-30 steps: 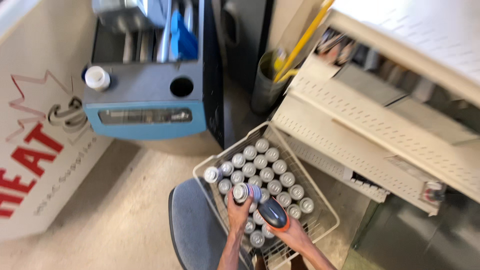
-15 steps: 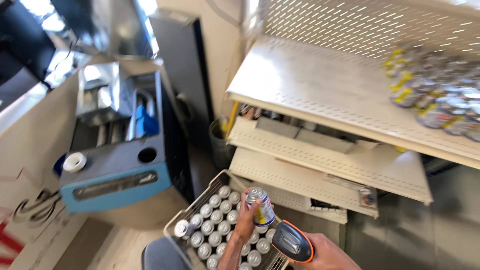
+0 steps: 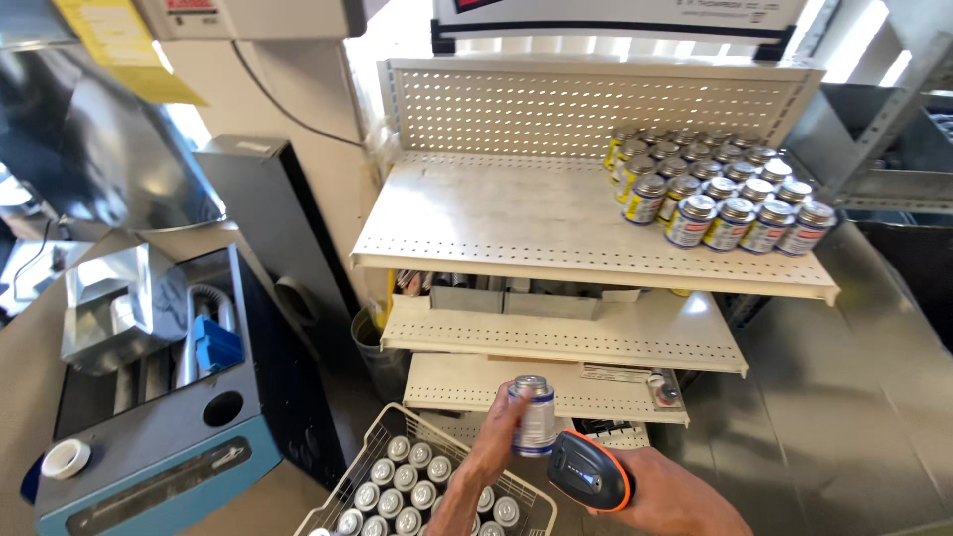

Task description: The person takes small cans out of a wire basket, scans their barcodes with a handheld scanner, and places them onto a metal shelf in rows.

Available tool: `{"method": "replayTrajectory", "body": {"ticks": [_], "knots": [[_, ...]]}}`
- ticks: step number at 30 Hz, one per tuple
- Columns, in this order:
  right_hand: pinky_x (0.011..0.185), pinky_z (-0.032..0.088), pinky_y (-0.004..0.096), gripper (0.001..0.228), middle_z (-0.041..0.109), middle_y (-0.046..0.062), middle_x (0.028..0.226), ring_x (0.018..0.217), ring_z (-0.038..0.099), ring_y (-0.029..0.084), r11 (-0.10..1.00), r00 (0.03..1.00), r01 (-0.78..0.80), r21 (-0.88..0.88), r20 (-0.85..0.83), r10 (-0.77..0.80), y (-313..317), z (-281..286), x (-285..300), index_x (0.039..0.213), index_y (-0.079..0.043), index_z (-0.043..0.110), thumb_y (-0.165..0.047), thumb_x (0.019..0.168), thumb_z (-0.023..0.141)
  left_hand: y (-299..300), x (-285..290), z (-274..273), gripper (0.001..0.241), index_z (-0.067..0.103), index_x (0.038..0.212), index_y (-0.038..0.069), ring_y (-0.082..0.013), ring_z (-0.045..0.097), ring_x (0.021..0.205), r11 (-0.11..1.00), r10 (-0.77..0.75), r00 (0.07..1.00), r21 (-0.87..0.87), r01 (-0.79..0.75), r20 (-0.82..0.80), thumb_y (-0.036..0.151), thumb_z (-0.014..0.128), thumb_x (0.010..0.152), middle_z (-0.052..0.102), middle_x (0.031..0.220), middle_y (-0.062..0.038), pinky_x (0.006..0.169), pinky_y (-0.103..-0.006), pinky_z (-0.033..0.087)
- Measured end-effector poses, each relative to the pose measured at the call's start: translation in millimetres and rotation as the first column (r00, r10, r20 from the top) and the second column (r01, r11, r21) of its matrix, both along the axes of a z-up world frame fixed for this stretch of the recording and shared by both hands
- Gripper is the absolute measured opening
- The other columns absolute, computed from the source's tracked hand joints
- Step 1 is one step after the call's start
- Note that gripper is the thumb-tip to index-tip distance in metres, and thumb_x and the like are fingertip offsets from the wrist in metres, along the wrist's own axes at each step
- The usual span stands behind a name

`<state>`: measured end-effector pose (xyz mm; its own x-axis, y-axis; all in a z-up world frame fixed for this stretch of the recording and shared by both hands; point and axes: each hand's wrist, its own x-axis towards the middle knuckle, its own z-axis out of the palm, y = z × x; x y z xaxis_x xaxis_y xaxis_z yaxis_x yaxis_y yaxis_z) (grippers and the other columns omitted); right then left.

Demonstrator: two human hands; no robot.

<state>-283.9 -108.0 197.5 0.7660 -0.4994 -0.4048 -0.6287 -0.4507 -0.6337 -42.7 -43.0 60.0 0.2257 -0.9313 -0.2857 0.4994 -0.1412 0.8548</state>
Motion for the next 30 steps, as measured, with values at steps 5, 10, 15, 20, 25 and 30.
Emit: {"method": "replayTrajectory", "body": {"ticks": [5,10,15,20,25,30], "knots": [[0.089,0.059,0.019,0.043,0.088,-0.014,0.097,0.086,0.068,0.004,0.997,0.996,0.071,-0.038,-0.054,-0.073,-16,0,-20,0.123,-0.033,0.084,-0.041,0.082,0.096,-15,-18,13,0.064,0.054,0.158,0.011,-0.0329,0.069,0.120,0.997,-0.050,0.997,-0.064,0.047,-0.051,0.040,0.059,0.102,0.070,0.136,-0.021,0.102,-0.0517,0.061],[0.081,0.057,0.021,0.030,0.084,-0.014,0.088,0.080,0.060,0.007,0.989,0.986,0.131,-0.073,-0.095,-0.137,-17,13,-31,0.106,-0.030,0.083,-0.046,0.083,0.094,-29,-32,27,0.070,0.066,0.146,0.008,-0.0286,0.074,0.106,0.999,-0.024,0.990,0.051,0.017,0.140,0.041,0.084,0.086,0.076,0.121,-0.015,0.096,-0.0460,0.064],[0.089,0.060,0.023,0.056,0.091,-0.013,0.106,0.091,0.074,0.009,0.993,0.990,0.110,-0.042,-0.083,-0.113,-22,19,-37,0.135,-0.037,0.079,-0.048,0.082,0.096,-34,-33,41,0.065,0.036,0.155,0.016,-0.0388,0.074,0.118,0.995,-0.095,0.995,0.026,0.094,0.041,0.050,0.057,0.104,0.069,0.139,-0.025,0.101,-0.0551,0.063],[0.087,0.059,0.021,0.044,0.091,-0.013,0.100,0.086,0.072,0.006,0.992,0.993,0.083,-0.090,-0.076,-0.090,-30,6,-41,0.122,-0.035,0.084,-0.048,0.081,0.095,-35,-38,49,0.068,0.043,0.167,0.022,-0.0289,0.065,0.129,0.992,-0.123,0.991,-0.002,0.123,0.049,0.048,0.051,0.104,0.067,0.147,-0.014,0.111,-0.0483,0.053],[0.090,0.060,0.022,0.049,0.092,-0.014,0.104,0.092,0.078,0.007,0.990,0.992,0.063,-0.128,-0.104,-0.077,-36,-4,-40,0.124,-0.037,0.082,-0.052,0.080,0.095,-31,-43,69,0.070,0.058,0.156,0.016,-0.0243,0.072,0.118,0.995,-0.098,0.975,0.047,0.091,0.199,0.052,0.070,0.096,0.074,0.141,-0.013,0.099,-0.0405,0.061],[0.091,0.060,0.024,0.054,0.092,-0.013,0.106,0.094,0.080,0.008,0.981,0.990,0.049,-0.190,-0.123,-0.074,-39,-6,-38,0.130,-0.039,0.079,-0.051,0.079,0.094,-35,-42,63,0.083,0.050,0.163,0.019,-0.0262,0.071,0.127,0.992,-0.120,0.961,0.060,0.109,0.249,0.058,0.069,0.092,0.070,0.148,-0.014,0.106,-0.0458,0.062]]}}
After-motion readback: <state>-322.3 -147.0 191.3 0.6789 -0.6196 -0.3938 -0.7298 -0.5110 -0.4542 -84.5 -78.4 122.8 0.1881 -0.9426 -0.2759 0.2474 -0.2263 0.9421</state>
